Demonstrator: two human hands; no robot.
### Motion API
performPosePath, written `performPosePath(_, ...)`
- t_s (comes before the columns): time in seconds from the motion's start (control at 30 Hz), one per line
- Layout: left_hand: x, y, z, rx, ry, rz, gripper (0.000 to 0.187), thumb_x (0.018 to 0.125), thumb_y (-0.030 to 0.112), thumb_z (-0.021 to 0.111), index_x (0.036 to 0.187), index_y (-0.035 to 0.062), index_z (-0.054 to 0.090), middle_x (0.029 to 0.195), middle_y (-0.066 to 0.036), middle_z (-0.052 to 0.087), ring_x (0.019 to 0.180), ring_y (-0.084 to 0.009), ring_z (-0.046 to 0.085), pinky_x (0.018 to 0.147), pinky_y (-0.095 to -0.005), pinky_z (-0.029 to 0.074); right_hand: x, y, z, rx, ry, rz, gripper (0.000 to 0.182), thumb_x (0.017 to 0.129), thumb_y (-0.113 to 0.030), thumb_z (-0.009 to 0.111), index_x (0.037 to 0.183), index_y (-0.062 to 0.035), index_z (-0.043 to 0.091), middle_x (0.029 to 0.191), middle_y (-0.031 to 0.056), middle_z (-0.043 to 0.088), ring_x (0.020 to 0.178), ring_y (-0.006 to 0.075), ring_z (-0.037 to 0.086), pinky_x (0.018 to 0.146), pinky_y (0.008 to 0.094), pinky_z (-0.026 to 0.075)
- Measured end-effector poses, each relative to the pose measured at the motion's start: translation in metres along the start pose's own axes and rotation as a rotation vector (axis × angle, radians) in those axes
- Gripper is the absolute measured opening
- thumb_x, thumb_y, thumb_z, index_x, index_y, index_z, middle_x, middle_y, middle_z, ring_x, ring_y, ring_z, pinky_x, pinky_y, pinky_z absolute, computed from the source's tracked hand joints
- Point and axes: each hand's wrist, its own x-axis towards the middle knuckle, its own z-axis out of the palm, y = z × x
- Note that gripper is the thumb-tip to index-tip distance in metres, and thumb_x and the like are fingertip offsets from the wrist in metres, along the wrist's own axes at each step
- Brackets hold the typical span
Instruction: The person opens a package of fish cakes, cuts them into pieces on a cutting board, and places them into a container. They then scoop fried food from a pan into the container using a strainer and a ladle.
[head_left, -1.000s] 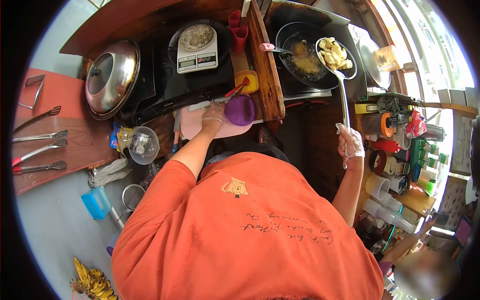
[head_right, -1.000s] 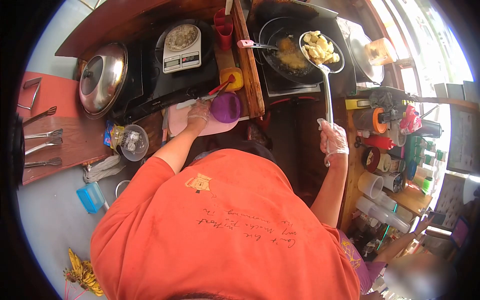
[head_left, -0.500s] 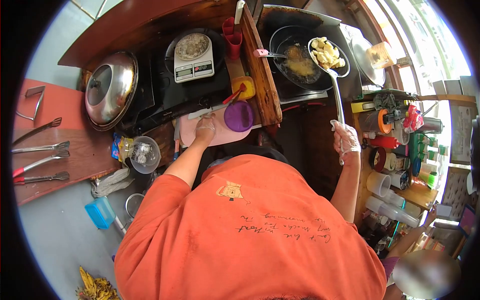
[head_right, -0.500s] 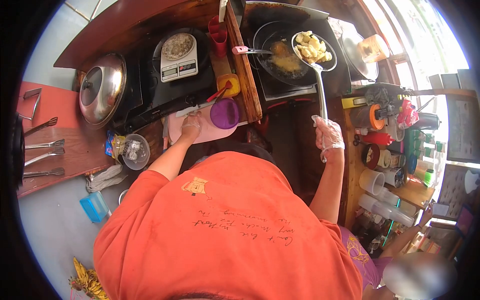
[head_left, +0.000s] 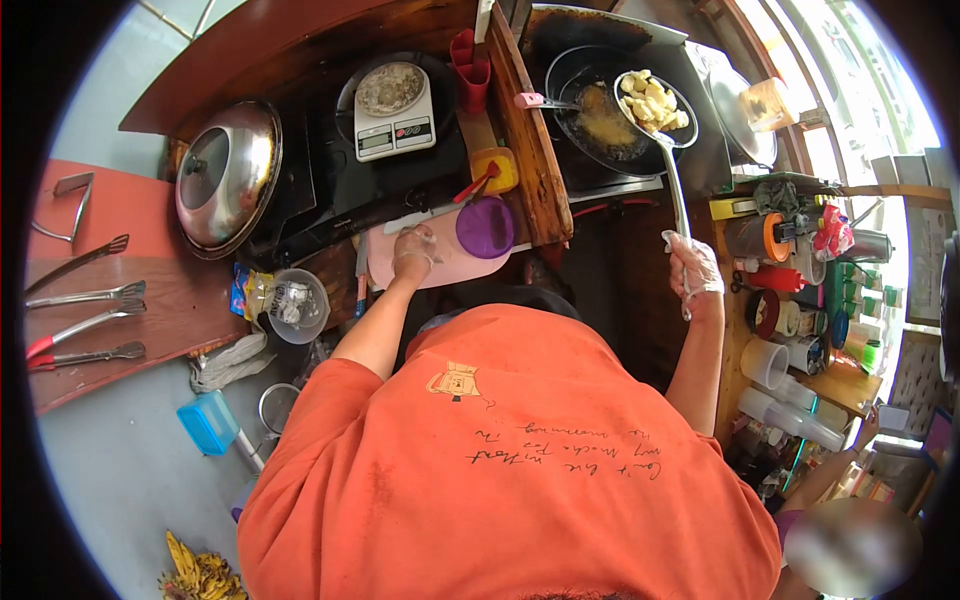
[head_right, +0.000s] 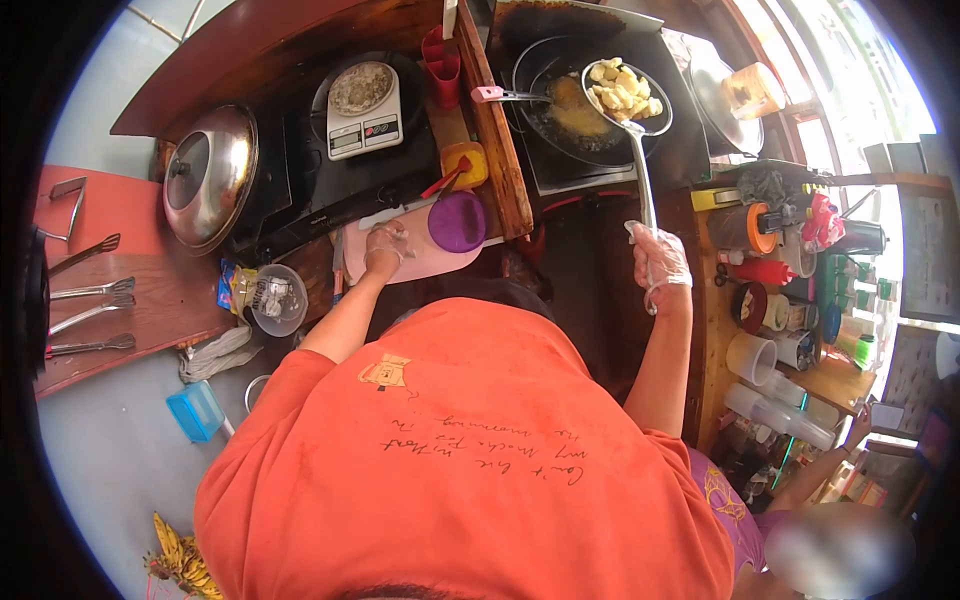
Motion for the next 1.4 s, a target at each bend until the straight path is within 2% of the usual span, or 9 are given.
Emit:
performPosePath(0.2,-0.003,-0.001,-0.015,-0.724,0.001,-0.473,0.021,0.077,0.003,0.068,0.097,0.0043,0.067,0.084,-0.009,0.067,0.063,-0.0177,0.065,0.059,-0.0309,0.053,0.005,0.000,-0.001,0.010,-0.019,-0.007,0.027,0.090,-0.030,0.072,0.079,-0.0089,0.058,0.053,-0.0039,0.046,0.037,0.0069,0.039,0.034,0.0228,0.030)
performPosePath(0.33,-0.003,0.009,-0.039,-0.998,0.039,-0.473,0.022,0.078,0.005,0.068,0.099,0.0021,0.065,0.085,-0.007,0.065,0.056,-0.0168,0.062,0.055,-0.0294,0.054,0.010,0.001,-0.004,0.002,-0.019,-0.009,0.027,0.090,-0.029,0.071,0.079,-0.0090,0.058,0.053,-0.0037,0.046,0.036,0.0071,0.039,0.034,0.0232,0.030)
performPosePath(0.73,0.078,0.251,-0.146,-0.905,-0.273,0.160,0.013,0.087,0.005,0.067,0.099,0.0028,0.064,0.088,-0.001,0.063,0.072,-0.0087,0.060,0.058,-0.0258,0.057,-0.004,0.001,-0.022,0.061,-0.009,-0.030,0.023,0.089,-0.026,0.072,0.079,-0.0093,0.059,0.055,-0.0038,0.048,0.039,0.0059,0.040,0.035,0.0230,0.030)
performPosePath(0.83,0.118,0.296,-0.110,-0.573,-0.347,0.360,0.017,0.083,0.003,0.065,0.098,0.0086,0.067,0.093,-0.001,0.068,0.075,-0.0109,0.064,0.058,-0.0293,0.055,-0.009,0.002,-0.028,0.096,0.012,-0.021,0.022,0.088,-0.024,0.073,0.078,-0.0097,0.059,0.055,-0.0042,0.048,0.039,0.0055,0.040,0.034,0.0227,0.029)
performPosePath(0.9,0.151,0.332,-0.079,0.335,-0.354,0.546,0.017,0.084,0.008,0.064,0.100,0.0123,0.069,0.101,-0.002,0.071,0.084,-0.0151,0.069,0.067,-0.0332,0.057,-0.011,0.004,-0.032,0.074,0.013,-0.038,0.023,0.089,-0.025,0.071,0.080,-0.0081,0.059,0.054,-0.0039,0.047,0.037,0.0052,0.040,0.033,0.0222,0.030)
performPosePath(1.03,0.210,0.360,0.017,0.911,-0.532,0.829,0.025,0.086,0.029,0.066,0.108,0.0174,0.070,0.115,-0.007,0.070,0.102,-0.0254,0.067,0.091,-0.0343,0.054,-0.014,0.005,-0.041,0.128,0.014,-0.020,0.025,0.088,-0.027,0.073,0.079,-0.0082,0.058,0.054,-0.0041,0.047,0.038,0.0054,0.040,0.034,0.0219,0.030)
performPosePath(1.23,0.220,0.374,0.036,0.311,-0.665,0.589,0.033,0.093,0.019,0.057,0.124,0.0225,0.065,0.126,-0.009,0.065,0.116,-0.0286,0.063,0.100,-0.0354,0.050,-0.019,0.004,-0.048,0.093,0.006,-0.023,0.027,0.085,-0.027,0.076,0.078,-0.0083,0.058,0.054,-0.0037,0.048,0.038,0.0057,0.041,0.034,0.0223,0.031)
performPosePath(1.27,0.199,0.385,0.008,0.752,-0.481,0.787,0.038,0.092,0.015,0.054,0.128,0.0233,0.063,0.128,-0.011,0.064,0.116,-0.0298,0.062,0.101,-0.0370,0.050,-0.016,0.005,-0.048,0.082,0.019,-0.013,0.026,0.086,-0.026,0.076,0.078,-0.0081,0.058,0.054,-0.0039,0.048,0.038,0.0054,0.040,0.034,0.0220,0.031)
performPosePath(1.4,0.173,0.379,-0.055,0.660,-0.367,0.758,0.040,0.095,0.017,0.050,0.134,0.0198,0.059,0.128,-0.015,0.062,0.115,-0.0324,0.061,0.100,-0.0399,0.048,-0.013,0.004,-0.045,0.059,0.018,0.033,0.023,0.088,-0.024,0.072,0.079,-0.0084,0.058,0.054,-0.0050,0.046,0.038,0.0043,0.039,0.034,0.0213,0.030)
